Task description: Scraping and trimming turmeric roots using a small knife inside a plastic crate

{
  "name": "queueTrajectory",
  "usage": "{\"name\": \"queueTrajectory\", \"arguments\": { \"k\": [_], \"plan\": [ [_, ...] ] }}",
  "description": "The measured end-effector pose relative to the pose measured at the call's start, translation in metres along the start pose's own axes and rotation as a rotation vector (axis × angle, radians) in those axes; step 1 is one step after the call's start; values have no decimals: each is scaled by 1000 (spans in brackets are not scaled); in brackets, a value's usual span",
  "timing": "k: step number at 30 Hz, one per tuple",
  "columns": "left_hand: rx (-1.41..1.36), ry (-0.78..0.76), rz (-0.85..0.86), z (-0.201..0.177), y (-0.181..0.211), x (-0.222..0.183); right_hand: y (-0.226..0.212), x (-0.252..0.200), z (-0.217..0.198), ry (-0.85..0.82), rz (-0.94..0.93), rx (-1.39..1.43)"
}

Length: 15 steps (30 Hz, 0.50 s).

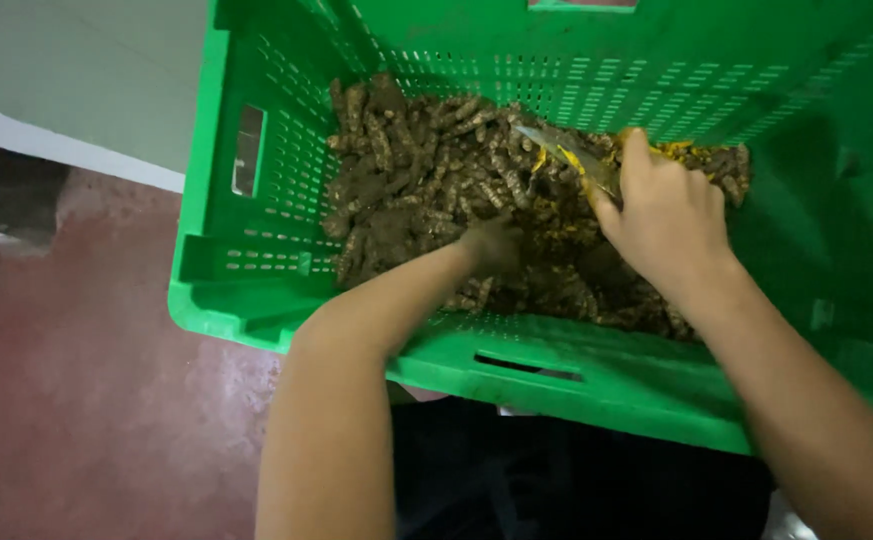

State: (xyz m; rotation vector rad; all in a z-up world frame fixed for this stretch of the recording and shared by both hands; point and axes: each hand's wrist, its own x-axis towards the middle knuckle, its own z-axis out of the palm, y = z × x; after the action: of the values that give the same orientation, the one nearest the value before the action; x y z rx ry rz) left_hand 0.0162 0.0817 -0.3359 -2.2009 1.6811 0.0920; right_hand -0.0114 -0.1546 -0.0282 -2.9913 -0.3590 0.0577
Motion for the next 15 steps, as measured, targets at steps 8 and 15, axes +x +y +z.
{"name": "queueTrajectory", "arguments": {
  "k": [8,15],
  "plan": [
    [-129,164,-78,92,-19,23,2,1,-2,-39,16,18],
    [-302,217,-273,-20,-94,-11,13,8,16,108,42,150]
  ]
}}
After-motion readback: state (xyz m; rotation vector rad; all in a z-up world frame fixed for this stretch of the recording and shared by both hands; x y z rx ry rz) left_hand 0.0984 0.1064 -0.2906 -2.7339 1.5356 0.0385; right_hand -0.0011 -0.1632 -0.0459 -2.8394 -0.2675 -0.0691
